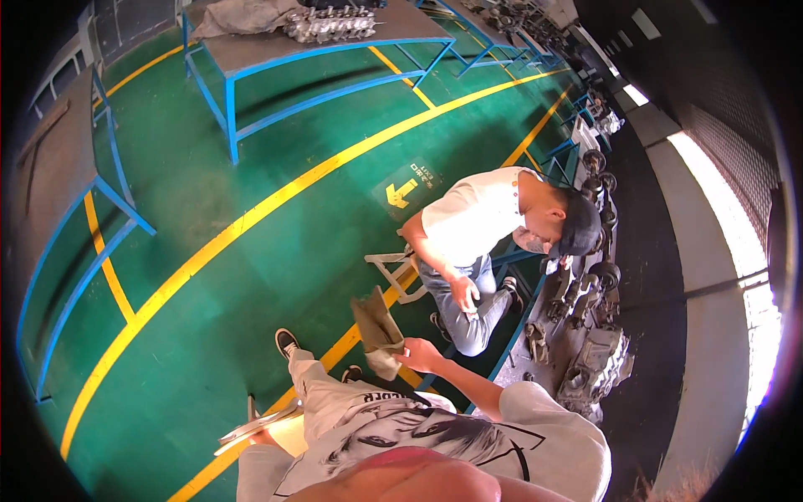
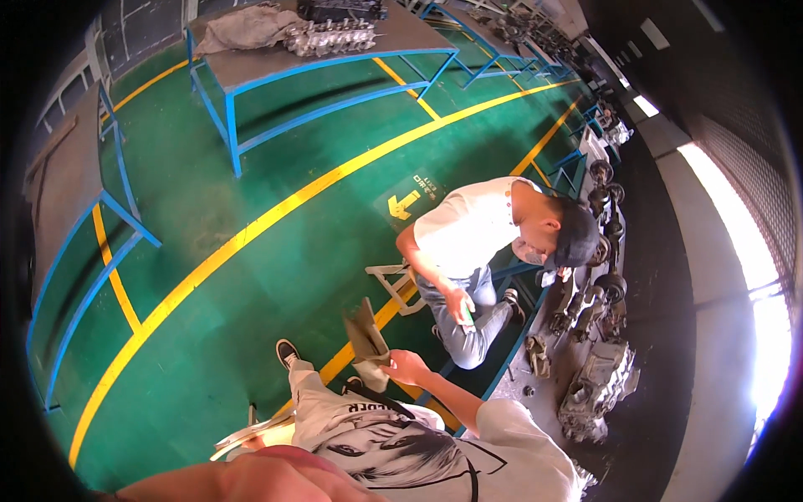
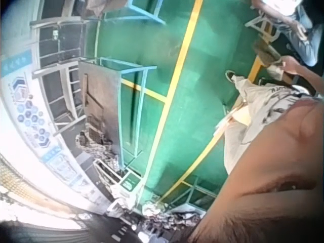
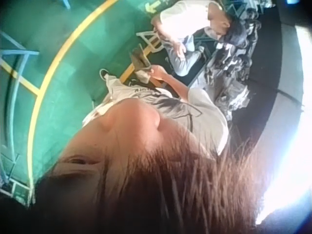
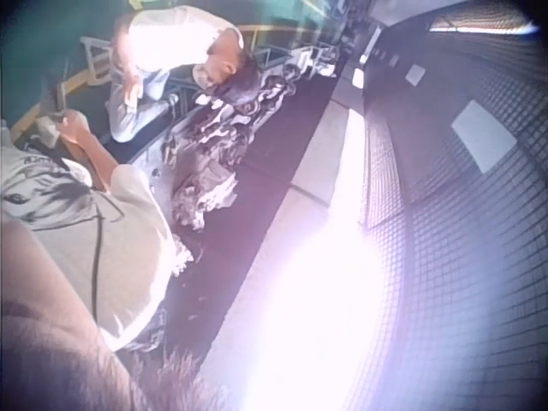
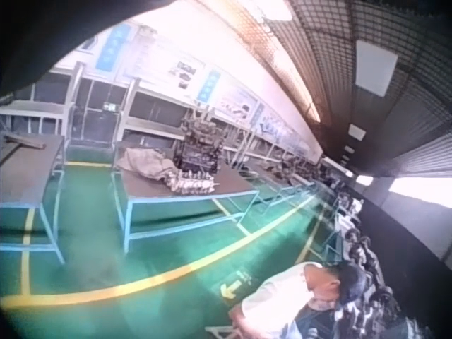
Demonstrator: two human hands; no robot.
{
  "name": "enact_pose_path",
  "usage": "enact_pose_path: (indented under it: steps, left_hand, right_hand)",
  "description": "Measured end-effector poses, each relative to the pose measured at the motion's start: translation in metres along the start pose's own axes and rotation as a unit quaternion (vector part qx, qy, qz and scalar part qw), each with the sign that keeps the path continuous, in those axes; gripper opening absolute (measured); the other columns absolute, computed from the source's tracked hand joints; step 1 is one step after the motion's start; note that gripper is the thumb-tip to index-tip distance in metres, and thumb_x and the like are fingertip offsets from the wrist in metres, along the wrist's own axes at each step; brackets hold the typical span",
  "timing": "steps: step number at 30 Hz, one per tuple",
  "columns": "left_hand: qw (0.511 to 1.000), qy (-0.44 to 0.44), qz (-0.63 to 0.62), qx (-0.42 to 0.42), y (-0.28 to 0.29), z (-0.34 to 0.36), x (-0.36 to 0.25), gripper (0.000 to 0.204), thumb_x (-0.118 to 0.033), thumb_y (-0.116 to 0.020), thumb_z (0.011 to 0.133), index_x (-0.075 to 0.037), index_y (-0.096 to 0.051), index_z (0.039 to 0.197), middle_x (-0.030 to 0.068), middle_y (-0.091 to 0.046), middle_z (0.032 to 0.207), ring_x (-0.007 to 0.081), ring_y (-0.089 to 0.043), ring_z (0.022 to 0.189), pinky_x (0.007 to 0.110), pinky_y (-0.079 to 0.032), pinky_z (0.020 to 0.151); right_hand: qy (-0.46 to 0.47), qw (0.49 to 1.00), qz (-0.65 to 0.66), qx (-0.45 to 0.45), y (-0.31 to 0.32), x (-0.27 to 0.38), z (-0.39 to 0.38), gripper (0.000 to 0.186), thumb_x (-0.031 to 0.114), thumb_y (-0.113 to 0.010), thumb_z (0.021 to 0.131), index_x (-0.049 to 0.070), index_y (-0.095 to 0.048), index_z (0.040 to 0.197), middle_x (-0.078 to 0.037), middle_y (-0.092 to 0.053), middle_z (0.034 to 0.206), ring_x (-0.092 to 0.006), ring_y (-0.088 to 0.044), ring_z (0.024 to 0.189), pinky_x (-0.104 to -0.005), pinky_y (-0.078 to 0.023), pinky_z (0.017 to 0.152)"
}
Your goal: The person cleans the internal gears of a partially disassembled transmission housing with a cloth before lifting the housing and placing a few small metal pins and a gear component back into the assembly.
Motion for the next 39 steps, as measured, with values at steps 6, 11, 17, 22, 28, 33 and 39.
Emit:
enact_pose_path:
  steps: [6,11,17,22,28,33,39]
  left_hand:
    - [0.994,-0.034,-0.100,0.001,0.074,-0.019,-0.021,0.030,-0.040,-0.050,0.087,-0.012,-0.060,0.090,0.0067,-0.061,0.091,0.0255,-0.056,0.092,0.049,-0.041,0.086]
    - [0.969,-0.051,-0.241,0.004,0.137,-0.020,0.046,0.030,-0.040,-0.050,0.088,-0.012,-0.060,0.090,0.0065,-0.061,0.090,0.0247,-0.057,0.092,0.047,-0.041,0.085]
    - [0.915,-0.121,-0.385,0.004,0.196,-0.068,0.069,0.030,-0.040,-0.049,0.089,-0.012,-0.060,0.089,0.0061,-0.061,0.089,0.0238,-0.057,0.091,0.044,-0.042,0.084]
    - [0.894,-0.153,-0.418,0.056,0.174,-0.084,0.048,0.031,-0.040,-0.048,0.089,-0.012,-0.060,0.089,0.0059,-0.061,0.088,0.0230,-0.057,0.090,0.042,-0.042,0.084]
    - [0.854,-0.207,-0.437,0.192,0.117,-0.106,-0.014,0.031,-0.040,-0.047,0.090,-0.012,-0.060,0.089,0.0055,-0.060,0.087,0.0221,-0.057,0.089,0.039,-0.043,0.083]
    - [0.817,-0.225,-0.407,0.341,0.019,-0.145,-0.073,0.031,-0.040,-0.046,0.090,-0.012,-0.059,0.088,0.0053,-0.060,0.086,0.0213,-0.057,0.088,0.037,-0.043,0.082]
    - [0.786,-0.178,-0.331,0.490,-0.106,-0.191,-0.118,0.032,-0.041,-0.045,0.091,-0.012,-0.059,0.088,0.0050,-0.060,0.085,0.0204,-0.057,0.087,0.034,-0.044,0.081]
  right_hand:
    - [0.140,0.983,0.058,-0.104,0.087,0.111,0.062,0.029,0.024,-0.070,0.080,0.001,-0.055,0.071,-0.013,-0.058,0.066,-0.0269,-0.058,0.058,-0.0341,-0.047,0.054]
    - [0.271,0.924,0.107,-0.249,0.222,0.138,0.081,0.012,0.009,-0.069,0.082,0.000,-0.061,0.078,-0.011,-0.057,0.069,-0.0202,-0.051,0.062,-0.0350,-0.043,0.059]
    - [0.289,0.853,0.146,-0.409,0.324,0.179,0.102,0.025,0.017,-0.062,0.091,-0.007,-0.063,0.097,-0.017,-0.065,0.076,-0.0213,-0.060,0.068,-0.0311,-0.049,0.063]
    - [0.253,0.911,0.077,-0.318,0.277,0.170,0.141,0.031,0.016,-0.060,0.094,-0.011,-0.060,0.108,-0.018,-0.068,0.095,-0.0198,-0.063,0.080,-0.0323,-0.051,0.072]
    - [0.253,0.926,0.100,-0.260,0.233,0.147,0.199,0.025,0.017,-0.063,0.090,-0.007,-0.064,0.099,-0.013,-0.067,0.082,-0.0159,-0.058,0.071,-0.0313,-0.048,0.064]
    - [0.282,0.923,0.123,-0.232,0.204,0.194,0.185,0.025,0.019,-0.063,0.090,-0.005,-0.065,0.091,-0.011,-0.065,0.075,-0.0148,-0.055,0.063,-0.0322,-0.046,0.058]
    - [0.267,0.915,0.177,-0.247,0.190,0.193,0.145,0.029,0.015,-0.070,0.084,-0.006,-0.055,0.071,-0.009,-0.057,0.062,-0.0129,-0.046,0.056,-0.0323,-0.041,0.050]
Point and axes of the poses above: each hand's wrist, its own z-axis towards the middle knuckle, its own y-axis out of the back of the hand, x = y × z, the point moved 9 cm from there along z, towards the middle knuckle
